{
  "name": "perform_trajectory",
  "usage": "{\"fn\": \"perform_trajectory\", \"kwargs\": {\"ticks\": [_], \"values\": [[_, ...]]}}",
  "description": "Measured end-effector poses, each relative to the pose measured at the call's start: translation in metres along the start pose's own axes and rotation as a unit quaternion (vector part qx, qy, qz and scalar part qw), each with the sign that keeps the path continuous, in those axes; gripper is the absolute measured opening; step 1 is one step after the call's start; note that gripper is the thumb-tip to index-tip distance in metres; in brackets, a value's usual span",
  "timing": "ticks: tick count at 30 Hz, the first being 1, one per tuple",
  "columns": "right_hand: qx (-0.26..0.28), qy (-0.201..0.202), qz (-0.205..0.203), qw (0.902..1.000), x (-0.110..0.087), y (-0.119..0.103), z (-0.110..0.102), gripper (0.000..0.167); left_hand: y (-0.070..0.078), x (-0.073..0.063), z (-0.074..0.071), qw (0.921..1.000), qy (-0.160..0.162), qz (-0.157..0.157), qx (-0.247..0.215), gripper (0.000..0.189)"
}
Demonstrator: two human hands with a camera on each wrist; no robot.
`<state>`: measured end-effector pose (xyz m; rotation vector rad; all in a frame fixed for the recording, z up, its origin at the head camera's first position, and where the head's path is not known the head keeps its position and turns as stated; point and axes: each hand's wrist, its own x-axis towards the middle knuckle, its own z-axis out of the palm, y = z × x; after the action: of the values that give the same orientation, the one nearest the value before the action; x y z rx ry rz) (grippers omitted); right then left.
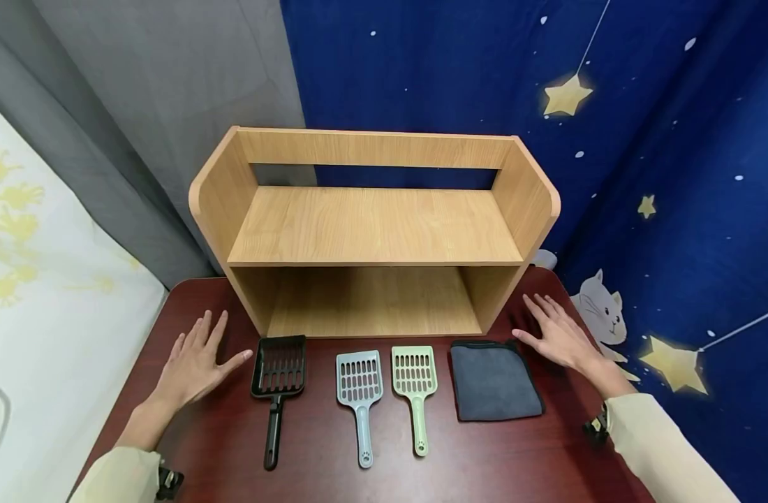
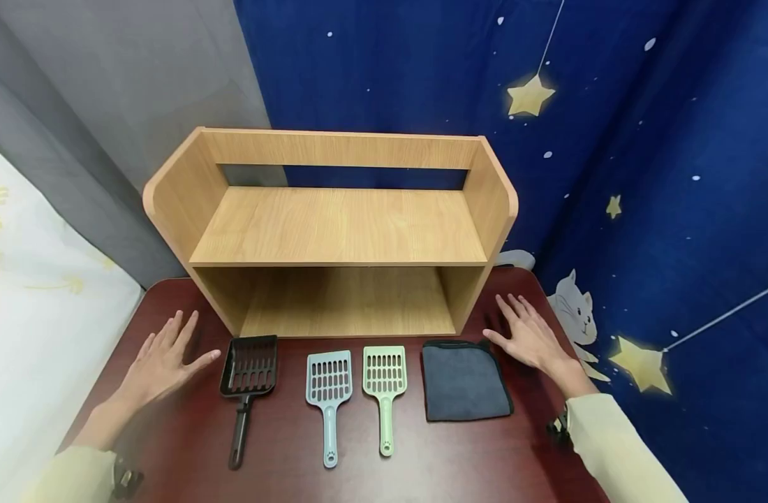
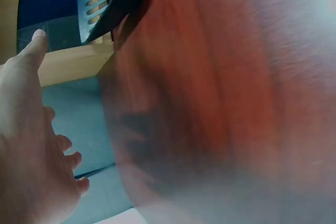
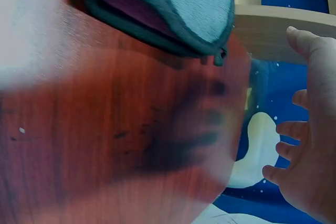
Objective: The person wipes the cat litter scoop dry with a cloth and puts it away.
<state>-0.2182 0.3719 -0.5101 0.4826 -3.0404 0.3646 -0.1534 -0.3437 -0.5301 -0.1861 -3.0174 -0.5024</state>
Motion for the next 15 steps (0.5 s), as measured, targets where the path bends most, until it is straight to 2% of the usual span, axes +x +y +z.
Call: {"fn": "perform_trajectory", "kwargs": {"ticks": [9,15], "values": [[0.035,-0.007,-0.004,0.9994,-0.010,-0.010,0.018,0.087,0.007,-0.028,0.016,0.9999,0.000,-0.006,-0.013,0.104],[0.069,-0.023,0.008,0.9973,-0.016,-0.015,0.026,0.088,0.014,-0.045,0.026,0.9997,0.006,-0.007,-0.023,0.106]]}}
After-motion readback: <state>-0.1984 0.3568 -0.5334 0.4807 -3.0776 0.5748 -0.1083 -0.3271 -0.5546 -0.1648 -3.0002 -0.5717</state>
